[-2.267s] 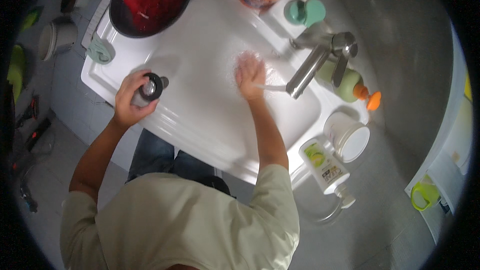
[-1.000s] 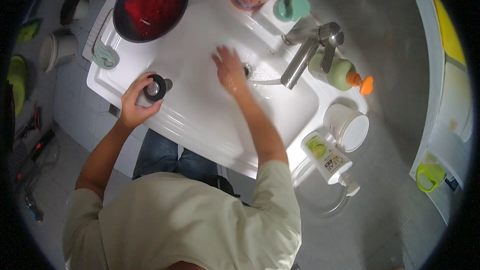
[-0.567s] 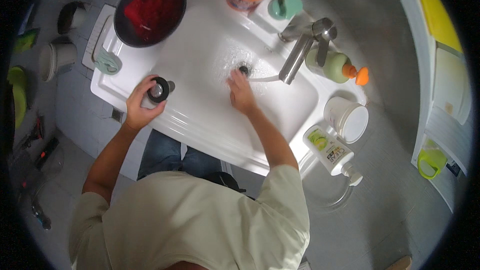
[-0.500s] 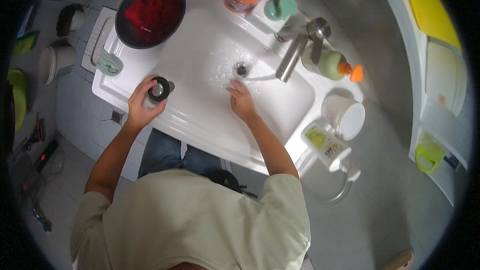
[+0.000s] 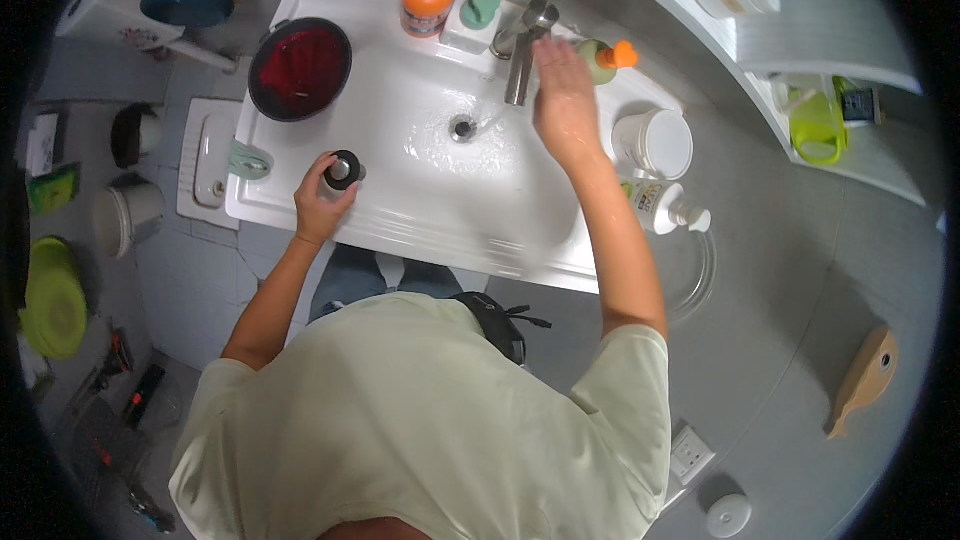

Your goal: The person removes a sink drain stopper, cleans it under running water, and scrubs it with a cloth over a bucket. They then rinse the stopper again and reinstall it into the sink drain.

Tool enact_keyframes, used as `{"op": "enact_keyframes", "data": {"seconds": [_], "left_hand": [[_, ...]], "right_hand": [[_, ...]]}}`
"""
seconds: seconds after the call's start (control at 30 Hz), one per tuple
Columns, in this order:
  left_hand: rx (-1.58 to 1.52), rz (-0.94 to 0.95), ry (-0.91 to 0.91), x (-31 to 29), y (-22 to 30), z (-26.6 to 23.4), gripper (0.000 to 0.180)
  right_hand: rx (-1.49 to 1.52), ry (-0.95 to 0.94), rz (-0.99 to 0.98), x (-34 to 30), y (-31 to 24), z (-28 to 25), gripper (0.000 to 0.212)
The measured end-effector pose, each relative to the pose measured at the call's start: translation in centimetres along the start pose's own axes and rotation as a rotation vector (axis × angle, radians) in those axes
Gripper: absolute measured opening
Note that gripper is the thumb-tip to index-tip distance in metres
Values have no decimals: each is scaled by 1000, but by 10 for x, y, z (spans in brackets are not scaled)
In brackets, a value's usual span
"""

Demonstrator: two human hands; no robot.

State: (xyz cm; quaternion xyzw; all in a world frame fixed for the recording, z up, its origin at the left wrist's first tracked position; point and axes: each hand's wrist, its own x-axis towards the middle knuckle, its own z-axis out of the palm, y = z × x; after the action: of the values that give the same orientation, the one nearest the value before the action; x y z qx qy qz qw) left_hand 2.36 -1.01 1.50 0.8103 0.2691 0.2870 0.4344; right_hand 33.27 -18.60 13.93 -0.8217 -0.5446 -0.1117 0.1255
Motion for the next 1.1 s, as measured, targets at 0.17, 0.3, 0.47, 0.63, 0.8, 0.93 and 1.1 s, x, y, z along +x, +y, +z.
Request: {"op": "enact_keyframes", "data": {"seconds": [0.17,0.3,0.47,0.63,0.8,0.93,1.1], "left_hand": [[-340,-51,-149,32,26,-13,45],[-695,-222,-331,81,74,-29,39],[-789,-204,-574,139,151,-48,33],[-843,-137,-703,164,199,-49,34],[-914,-123,-737,166,221,-41,36],[-684,229,-601,150,237,-30,42],[-279,522,-443,136,233,-20,53]], "right_hand": [[-73,-56,153,-11,-25,16,48],[332,44,338,-8,-44,-16,28],[633,11,525,-37,-75,-62,22],[799,50,565,-45,-93,-92,20],[1270,202,623,-23,-112,-128,19],[1048,274,523,-7,-115,-149,19],[621,175,240,10,-126,-159,29]]}}
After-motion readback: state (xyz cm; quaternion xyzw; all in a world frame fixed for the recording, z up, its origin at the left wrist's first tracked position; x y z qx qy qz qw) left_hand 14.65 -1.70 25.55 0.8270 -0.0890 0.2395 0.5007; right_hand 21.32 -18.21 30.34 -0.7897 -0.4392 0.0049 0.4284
